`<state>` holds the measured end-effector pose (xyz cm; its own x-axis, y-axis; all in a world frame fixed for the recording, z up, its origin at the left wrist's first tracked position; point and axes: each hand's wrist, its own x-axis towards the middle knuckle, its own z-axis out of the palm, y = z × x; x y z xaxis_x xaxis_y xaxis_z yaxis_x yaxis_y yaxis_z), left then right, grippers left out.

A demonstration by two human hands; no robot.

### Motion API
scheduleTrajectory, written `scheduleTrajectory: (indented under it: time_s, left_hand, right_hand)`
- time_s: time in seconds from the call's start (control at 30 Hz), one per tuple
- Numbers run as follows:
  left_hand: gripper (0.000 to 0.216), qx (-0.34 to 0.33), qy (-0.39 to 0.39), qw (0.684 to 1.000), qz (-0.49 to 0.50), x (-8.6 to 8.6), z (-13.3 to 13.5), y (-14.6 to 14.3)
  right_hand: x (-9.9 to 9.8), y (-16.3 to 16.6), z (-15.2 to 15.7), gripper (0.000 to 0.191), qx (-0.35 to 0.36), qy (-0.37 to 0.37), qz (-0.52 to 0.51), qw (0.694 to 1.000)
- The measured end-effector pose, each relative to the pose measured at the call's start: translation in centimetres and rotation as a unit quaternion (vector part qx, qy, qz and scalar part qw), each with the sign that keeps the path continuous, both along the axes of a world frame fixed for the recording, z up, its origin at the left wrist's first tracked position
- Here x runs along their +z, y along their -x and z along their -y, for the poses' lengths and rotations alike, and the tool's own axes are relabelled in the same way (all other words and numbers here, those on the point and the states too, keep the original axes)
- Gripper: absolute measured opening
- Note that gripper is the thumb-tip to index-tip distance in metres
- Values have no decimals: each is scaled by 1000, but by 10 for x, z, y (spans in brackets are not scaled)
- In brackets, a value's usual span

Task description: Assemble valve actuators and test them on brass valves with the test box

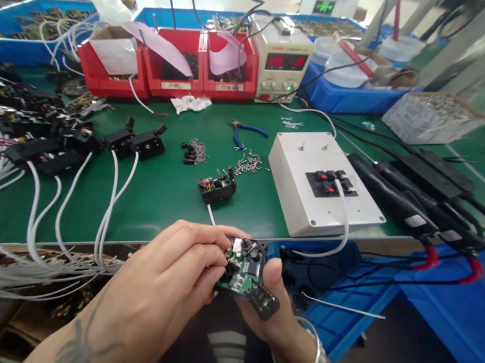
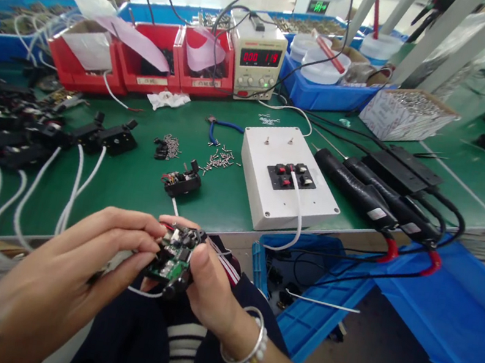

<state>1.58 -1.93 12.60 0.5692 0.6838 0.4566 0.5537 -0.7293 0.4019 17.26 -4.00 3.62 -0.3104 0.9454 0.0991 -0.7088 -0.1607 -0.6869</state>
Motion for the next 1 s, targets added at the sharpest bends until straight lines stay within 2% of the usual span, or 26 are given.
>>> scheduleTrajectory:
  time_s: [0.1, 0.27, 0.47, 0.6, 0.7, 0.77, 0.83, 0.93, 1.0]
  left_hand:
    - [12, 6, -19, 1000, -11, -1, 1, -1]
    - [9, -7, -56, 998, -33, -5, 4, 3]
    - [19, -31, -67, 995, -67, -9, 7, 13]
    - [27, -50, -63, 994, -72, -13, 9, 11]
    - [39, -5, -62, 997, -43, -22, 11, 7]
    - [56, 46, -1, 999, -11, -34, 13, 7]
    - [58, 101, 110, 988, 27, -48, 15, 9]
    - [58, 210, 263, 936, 107, -71, 13, 15]
    - [64, 269, 313, 897, 162, -83, 8, 16]
  right_hand:
    - [1, -1, 0, 62, -17, -7, 24, 1000]
    - [6, -2, 1, 65, -3, 15, 12, 1000]
    - [13, -2, 4, 69, 0, 40, 13, 999]
    - [15, 1, 4, 65, 1, 70, -30, 997]
    - [11, -2, 4, 72, 49, 120, -60, 990]
    - [8, -15, 4, 79, 98, 114, -20, 988]
    - [9, -36, 3, 72, 95, 70, 102, 988]
    - [22, -72, -1, 55, -34, 49, 269, 961]
    - [33, -91, -3, 61, -89, 70, 292, 950]
